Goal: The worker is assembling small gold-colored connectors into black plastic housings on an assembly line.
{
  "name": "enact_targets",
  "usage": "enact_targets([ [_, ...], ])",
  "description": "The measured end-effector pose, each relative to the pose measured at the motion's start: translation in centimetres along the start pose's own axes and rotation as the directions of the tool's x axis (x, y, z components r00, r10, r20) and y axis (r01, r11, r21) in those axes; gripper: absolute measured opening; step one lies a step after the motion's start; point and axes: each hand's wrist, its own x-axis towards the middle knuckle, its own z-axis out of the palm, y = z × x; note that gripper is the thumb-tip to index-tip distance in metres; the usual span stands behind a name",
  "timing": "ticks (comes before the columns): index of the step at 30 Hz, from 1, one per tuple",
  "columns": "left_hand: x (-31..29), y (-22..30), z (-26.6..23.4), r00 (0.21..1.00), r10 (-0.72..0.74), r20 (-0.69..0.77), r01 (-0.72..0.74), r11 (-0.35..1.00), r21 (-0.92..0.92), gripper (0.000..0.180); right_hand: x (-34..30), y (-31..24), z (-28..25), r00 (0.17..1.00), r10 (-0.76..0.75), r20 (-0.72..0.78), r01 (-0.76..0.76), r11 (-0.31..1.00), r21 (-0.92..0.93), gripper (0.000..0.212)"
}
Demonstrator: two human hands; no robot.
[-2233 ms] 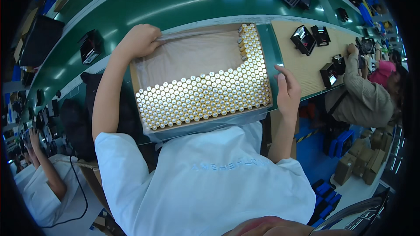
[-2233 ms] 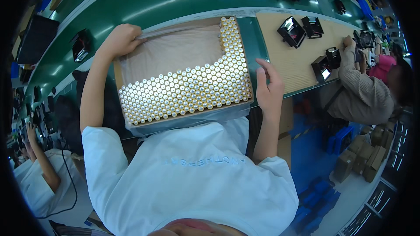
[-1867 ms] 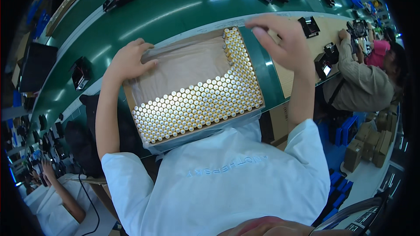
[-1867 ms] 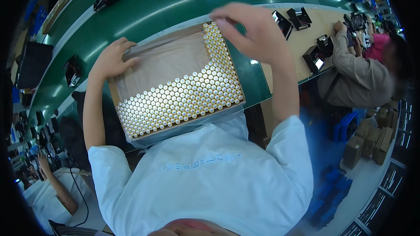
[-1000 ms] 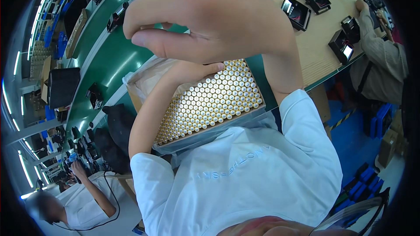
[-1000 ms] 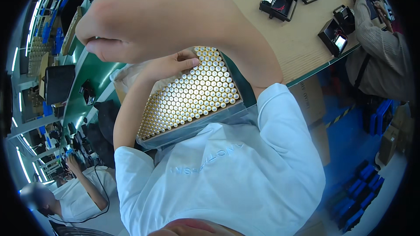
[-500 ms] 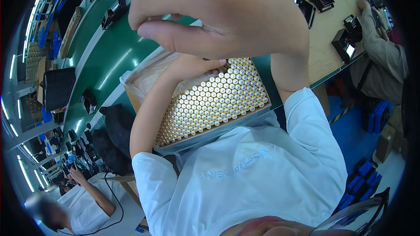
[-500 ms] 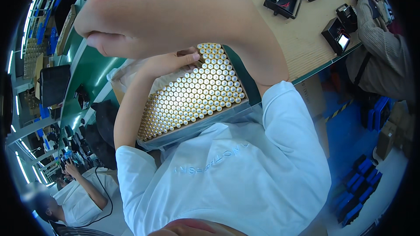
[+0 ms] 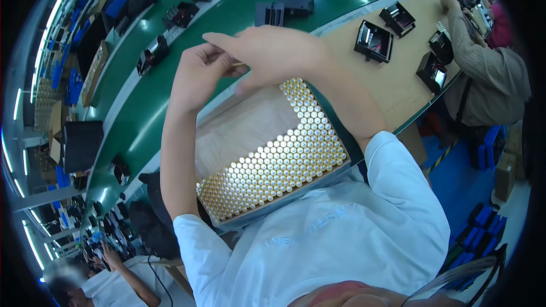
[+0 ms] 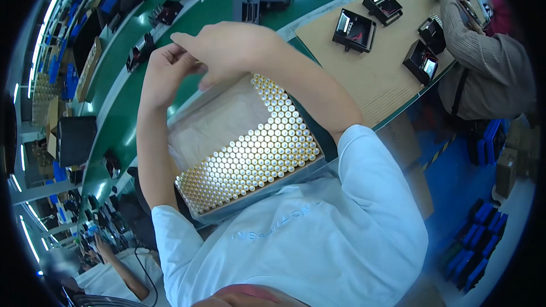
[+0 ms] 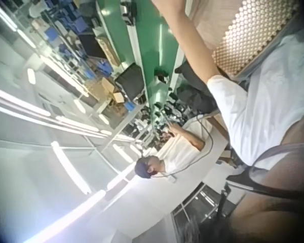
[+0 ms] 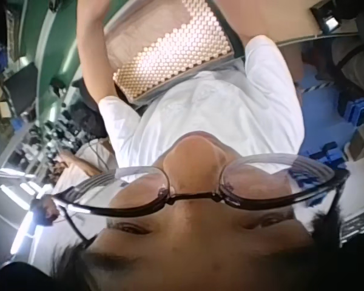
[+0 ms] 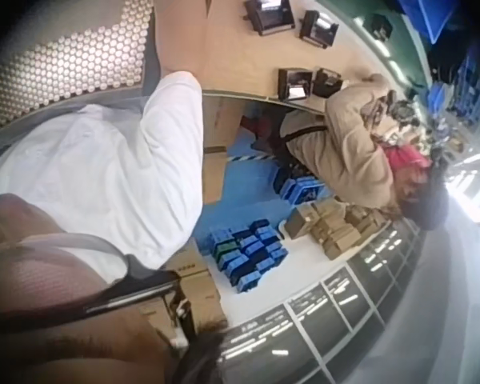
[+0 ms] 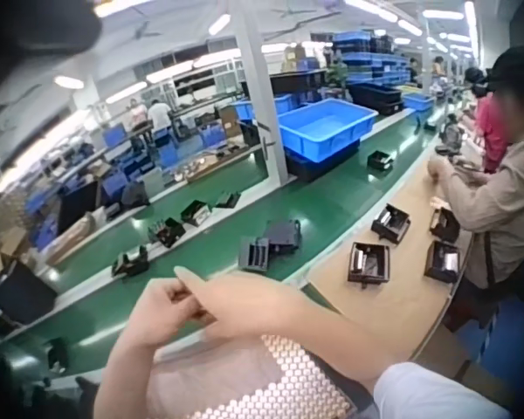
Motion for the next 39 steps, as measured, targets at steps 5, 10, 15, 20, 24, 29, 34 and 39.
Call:
enact_targets([
  [5,4.3,1.7,0.9,0.997,0.067,-0.023,-0.067,0.998,0.014,0.028,1.4,3.0,-0.3,0.967,0.250,-0.037,-0.251,0.968,-0.003,0.026],
  [10,7.9,2.4,1.1,0.991,0.112,-0.072,-0.109,0.993,0.046,0.033,0.6,7.6,-2.2,0.919,0.366,-0.144,-0.389,0.903,-0.185,0.023],
  [15,13.4,-4.1,-1.4,0.964,0.170,-0.204,-0.019,0.810,0.587,0.034,0.1,10.0,-3.1,0.815,0.510,-0.277,-0.487,0.860,0.151,0.027],
  [20,14.8,-8.6,-2.1,0.999,-0.004,-0.052,0.029,0.872,0.489,0.033,0.5,8.8,-3.1,0.806,0.574,-0.146,-0.545,0.815,0.196,0.029],
  [24,13.0,-9.1,-3.4,0.999,-0.039,-0.009,0.040,0.986,0.159,0.031,0.1,6.6,-1.3,0.874,0.485,-0.009,-0.484,0.870,-0.089,0.028],
  [29,8.7,-6.7,-6.5,0.994,0.022,-0.104,-0.031,0.996,-0.087,0.026,-1.1,3.7,1.1,0.899,0.391,0.199,-0.297,0.876,-0.381,0.024],
  [34,5.2,-4.5,-8.4,0.977,0.071,-0.199,-0.094,0.989,-0.111,0.025,-1.2,2.0,2.2,0.868,0.380,0.319,-0.211,0.865,-0.456,0.023],
  [39,2.6,-6.5,-7.7,0.969,0.050,-0.243,-0.104,0.971,-0.217,0.027,-1.0,0.4,3.4,0.857,0.383,0.346,-0.143,0.820,-0.555,0.022],
])
